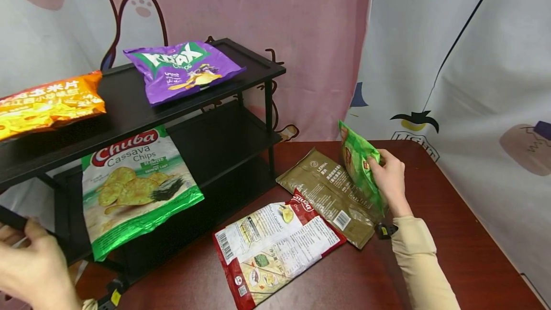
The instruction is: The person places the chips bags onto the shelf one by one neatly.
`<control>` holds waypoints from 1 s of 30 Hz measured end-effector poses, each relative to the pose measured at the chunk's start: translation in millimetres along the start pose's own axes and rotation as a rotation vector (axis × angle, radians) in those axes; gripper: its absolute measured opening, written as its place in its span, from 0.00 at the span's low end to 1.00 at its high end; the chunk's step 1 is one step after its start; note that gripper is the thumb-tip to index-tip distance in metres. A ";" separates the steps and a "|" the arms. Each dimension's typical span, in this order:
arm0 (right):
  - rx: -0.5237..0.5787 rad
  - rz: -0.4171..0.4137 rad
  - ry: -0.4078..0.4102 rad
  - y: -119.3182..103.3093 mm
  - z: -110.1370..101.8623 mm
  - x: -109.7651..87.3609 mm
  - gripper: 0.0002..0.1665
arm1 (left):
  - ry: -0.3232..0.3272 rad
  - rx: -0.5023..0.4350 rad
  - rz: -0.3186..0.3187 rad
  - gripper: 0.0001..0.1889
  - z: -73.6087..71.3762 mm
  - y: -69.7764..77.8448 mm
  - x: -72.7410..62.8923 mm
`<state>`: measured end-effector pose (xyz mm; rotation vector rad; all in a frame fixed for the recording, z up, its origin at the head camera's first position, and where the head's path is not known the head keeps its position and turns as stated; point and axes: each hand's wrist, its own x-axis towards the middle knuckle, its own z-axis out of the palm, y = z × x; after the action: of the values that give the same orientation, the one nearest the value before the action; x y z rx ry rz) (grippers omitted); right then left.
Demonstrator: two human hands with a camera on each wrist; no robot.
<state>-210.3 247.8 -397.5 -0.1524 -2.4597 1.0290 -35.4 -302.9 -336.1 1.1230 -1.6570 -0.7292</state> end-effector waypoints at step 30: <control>0.025 0.441 0.124 46.1 -25.9 7.8 0.26 | -0.005 -0.001 -0.007 0.15 3.4 -6.7 3.3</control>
<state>-208.7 299.6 -410.9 -0.7549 -2.3494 1.1830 -36.7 -308.7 -341.7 1.1272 -1.6572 -0.7377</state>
